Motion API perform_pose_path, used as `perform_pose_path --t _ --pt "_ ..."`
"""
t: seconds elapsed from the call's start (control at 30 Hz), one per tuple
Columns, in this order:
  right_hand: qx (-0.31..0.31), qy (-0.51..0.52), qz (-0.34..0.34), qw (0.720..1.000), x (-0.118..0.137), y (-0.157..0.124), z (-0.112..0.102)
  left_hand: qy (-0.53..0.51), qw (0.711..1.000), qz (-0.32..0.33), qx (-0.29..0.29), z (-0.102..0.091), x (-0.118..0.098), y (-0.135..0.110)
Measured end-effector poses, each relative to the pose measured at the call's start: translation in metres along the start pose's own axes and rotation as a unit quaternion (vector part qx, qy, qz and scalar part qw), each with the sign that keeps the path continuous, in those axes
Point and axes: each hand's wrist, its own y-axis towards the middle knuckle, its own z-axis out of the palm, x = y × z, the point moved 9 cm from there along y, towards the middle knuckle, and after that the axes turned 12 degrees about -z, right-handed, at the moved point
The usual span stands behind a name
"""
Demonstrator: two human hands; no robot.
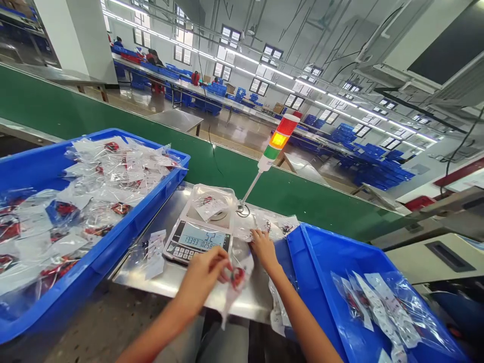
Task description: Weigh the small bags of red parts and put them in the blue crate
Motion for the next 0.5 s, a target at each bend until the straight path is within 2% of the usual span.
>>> perform_pose_path --t 0.03,0.1,0.2,0.27,0.37,0.43,0.5 --pt "-0.01 0.011 0.002 1.0 -0.004 0.001 -0.002 0.002 1.0 -0.016 0.017 0.026 0.017 0.008" --pt "-0.038 0.041 0.004 0.998 -0.014 0.0 -0.013 0.049 0.998 -0.033 -0.02 0.057 0.044 0.024" --pt "-0.095 0.094 0.01 0.991 -0.034 -0.006 -0.035 0.111 0.991 -0.037 -0.061 0.077 0.069 0.039" --pt "-0.131 0.13 0.015 0.983 -0.045 -0.012 -0.049 0.158 0.984 -0.032 -0.075 0.079 0.077 0.04" --pt "-0.165 0.172 0.018 0.971 -0.051 -0.019 -0.062 0.22 0.971 -0.013 -0.096 0.071 0.081 0.03" --pt "-0.183 0.204 0.018 0.962 -0.047 -0.021 -0.067 0.247 0.963 0.001 -0.109 0.06 0.079 0.022" --pt "-0.207 0.261 0.023 0.943 -0.04 -0.022 -0.072 0.262 0.955 0.036 -0.132 0.041 0.067 0.016"
